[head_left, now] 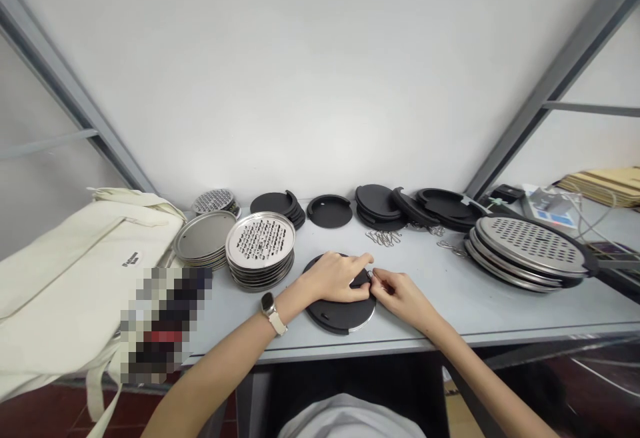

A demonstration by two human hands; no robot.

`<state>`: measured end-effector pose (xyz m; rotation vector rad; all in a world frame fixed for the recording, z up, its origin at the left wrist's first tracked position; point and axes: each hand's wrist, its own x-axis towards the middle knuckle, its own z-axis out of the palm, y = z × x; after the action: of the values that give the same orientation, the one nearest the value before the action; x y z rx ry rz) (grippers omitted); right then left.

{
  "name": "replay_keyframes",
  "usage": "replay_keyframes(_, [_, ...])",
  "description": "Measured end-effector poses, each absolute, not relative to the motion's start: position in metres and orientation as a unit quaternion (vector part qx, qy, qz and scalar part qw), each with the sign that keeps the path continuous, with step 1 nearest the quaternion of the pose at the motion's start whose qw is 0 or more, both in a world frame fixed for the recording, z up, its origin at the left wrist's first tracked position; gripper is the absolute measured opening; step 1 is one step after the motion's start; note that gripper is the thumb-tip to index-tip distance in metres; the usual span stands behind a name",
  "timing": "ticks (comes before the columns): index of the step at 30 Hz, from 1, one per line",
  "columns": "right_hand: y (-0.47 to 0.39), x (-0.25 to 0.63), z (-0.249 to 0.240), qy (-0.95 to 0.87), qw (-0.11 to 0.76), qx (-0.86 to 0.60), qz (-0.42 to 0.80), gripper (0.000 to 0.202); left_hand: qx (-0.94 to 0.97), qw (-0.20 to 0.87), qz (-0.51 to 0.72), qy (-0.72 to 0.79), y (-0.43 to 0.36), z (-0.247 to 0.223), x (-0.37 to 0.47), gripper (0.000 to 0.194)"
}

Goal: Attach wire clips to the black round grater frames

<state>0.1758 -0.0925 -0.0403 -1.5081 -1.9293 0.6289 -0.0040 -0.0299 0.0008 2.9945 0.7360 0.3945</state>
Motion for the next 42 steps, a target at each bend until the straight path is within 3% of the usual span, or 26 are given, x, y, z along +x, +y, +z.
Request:
replay_keyframes(5, [-0.0927,0.1752,-0.0400,-0.728,0.304,-0.567,0.237,0.022,0.969,0.016,0.131,0.209,-0.0287,-0.0013,-0.0039,0.019])
replay_keyframes(14, [-0.0929,0.1756,-0.0397,-0.726,0.310,-0.562,0.249,0.024,0.976,0.019,0.137,0.167,-0.0255,-0.0029,-0.0051,0.011])
replay_keyframes(42, [-0.0919,0.1769,-0.0427,-0.706,0.332,-0.566,0.266,0.026,0.973,0.023,0.145,0.177,-0.0256,-0.0031,-0.0041,0.012])
